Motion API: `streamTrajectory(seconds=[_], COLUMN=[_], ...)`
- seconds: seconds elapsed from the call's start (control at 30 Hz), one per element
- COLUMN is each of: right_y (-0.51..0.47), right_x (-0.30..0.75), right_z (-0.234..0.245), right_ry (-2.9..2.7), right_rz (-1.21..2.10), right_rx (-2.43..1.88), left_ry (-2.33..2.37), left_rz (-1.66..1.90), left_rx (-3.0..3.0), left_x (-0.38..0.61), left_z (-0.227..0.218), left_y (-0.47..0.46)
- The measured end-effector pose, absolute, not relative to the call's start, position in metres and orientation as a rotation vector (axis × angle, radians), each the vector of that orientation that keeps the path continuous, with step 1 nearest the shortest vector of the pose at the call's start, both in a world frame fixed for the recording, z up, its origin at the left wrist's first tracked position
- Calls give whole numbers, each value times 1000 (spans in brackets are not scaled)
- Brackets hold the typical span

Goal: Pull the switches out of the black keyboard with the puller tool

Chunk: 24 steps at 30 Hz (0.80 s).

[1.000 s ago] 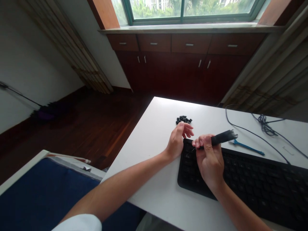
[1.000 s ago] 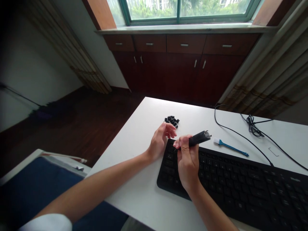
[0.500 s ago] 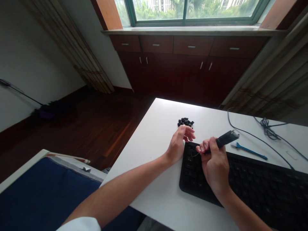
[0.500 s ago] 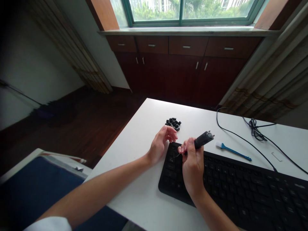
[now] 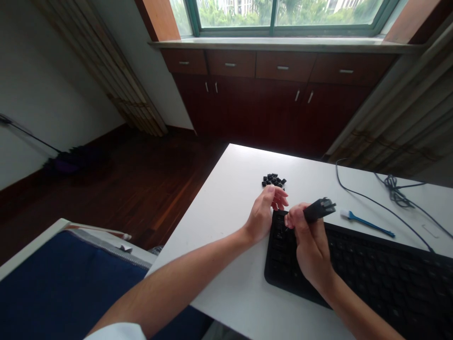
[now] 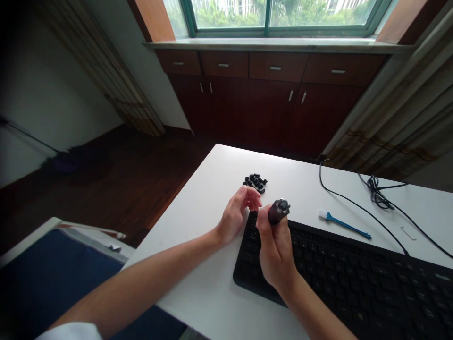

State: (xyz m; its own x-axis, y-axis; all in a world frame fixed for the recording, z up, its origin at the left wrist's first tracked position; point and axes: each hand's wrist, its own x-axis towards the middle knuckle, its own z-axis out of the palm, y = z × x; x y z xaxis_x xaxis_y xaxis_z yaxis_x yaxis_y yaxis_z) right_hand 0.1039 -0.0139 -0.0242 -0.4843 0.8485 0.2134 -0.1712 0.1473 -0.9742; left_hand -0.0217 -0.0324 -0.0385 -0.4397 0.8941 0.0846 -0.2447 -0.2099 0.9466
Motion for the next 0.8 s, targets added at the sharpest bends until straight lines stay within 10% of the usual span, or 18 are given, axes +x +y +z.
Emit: streamTrajectory(seconds=[0.8], right_y=[-3], right_x=[93], right_z=[-16], right_ry=[-1378], right_rz=[1572], right_rx=[-787], left_ry=[1208], left_rz=[1733], left_rx=[931], left_x=[-24], left_z=[-39], left_y=[-36])
